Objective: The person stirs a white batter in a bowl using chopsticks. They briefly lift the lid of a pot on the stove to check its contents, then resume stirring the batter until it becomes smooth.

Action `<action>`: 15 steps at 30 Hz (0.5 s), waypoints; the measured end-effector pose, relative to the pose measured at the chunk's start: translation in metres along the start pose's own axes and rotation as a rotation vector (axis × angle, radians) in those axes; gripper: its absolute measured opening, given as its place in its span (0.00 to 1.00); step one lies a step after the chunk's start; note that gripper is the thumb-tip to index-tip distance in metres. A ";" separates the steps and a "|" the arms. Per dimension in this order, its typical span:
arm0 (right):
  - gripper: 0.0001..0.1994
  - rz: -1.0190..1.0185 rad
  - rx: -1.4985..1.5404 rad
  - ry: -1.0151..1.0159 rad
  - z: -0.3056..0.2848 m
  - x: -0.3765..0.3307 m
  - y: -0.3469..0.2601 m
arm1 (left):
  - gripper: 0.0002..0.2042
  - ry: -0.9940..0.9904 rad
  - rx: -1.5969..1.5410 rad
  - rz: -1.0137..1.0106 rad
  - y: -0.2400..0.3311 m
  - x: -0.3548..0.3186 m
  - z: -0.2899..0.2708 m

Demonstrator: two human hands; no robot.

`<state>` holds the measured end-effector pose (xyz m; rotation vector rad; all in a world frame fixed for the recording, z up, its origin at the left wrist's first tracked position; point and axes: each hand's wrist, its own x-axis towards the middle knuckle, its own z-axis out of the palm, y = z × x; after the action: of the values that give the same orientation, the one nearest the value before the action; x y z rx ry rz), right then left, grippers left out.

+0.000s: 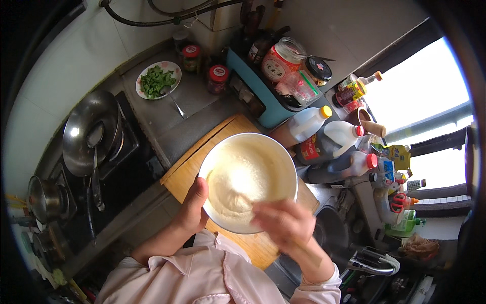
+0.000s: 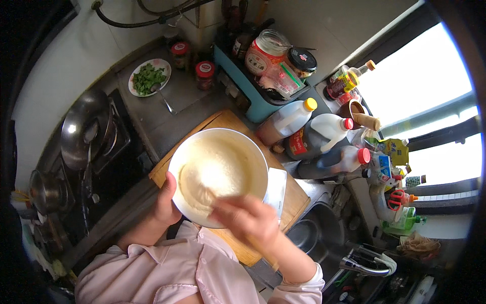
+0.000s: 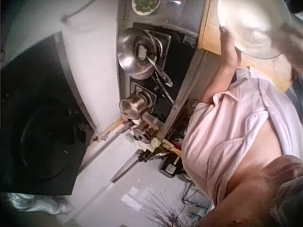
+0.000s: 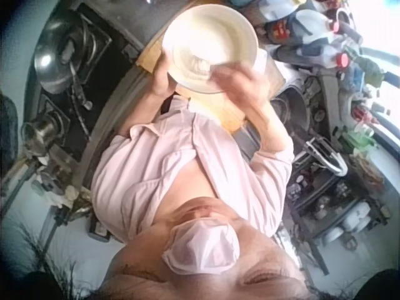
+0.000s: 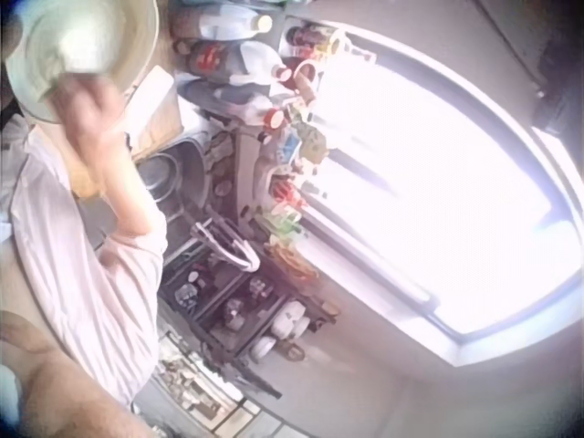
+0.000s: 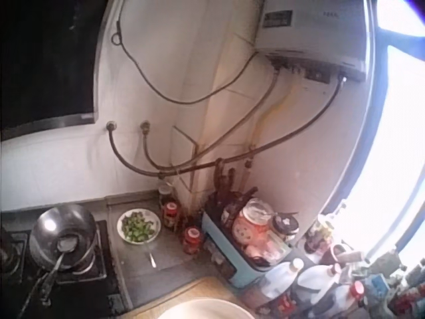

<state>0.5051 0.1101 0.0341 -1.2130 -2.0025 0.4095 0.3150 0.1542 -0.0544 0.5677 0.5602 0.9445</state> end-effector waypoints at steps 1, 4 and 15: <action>0.12 0.109 -0.015 0.069 -0.001 0.004 0.007 | 0.38 -0.009 -0.020 -0.008 0.003 0.000 0.001; 0.11 0.092 -0.167 0.144 -0.016 0.003 0.010 | 0.36 -0.019 -0.026 0.024 0.008 0.000 -0.003; 0.13 0.129 -0.157 0.134 -0.025 0.001 0.012 | 0.41 -0.075 0.047 -0.042 0.012 0.000 0.002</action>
<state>0.5305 0.1143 0.0445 -1.4339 -1.8759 0.2293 0.3095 0.1590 -0.0448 0.6290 0.5263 0.8688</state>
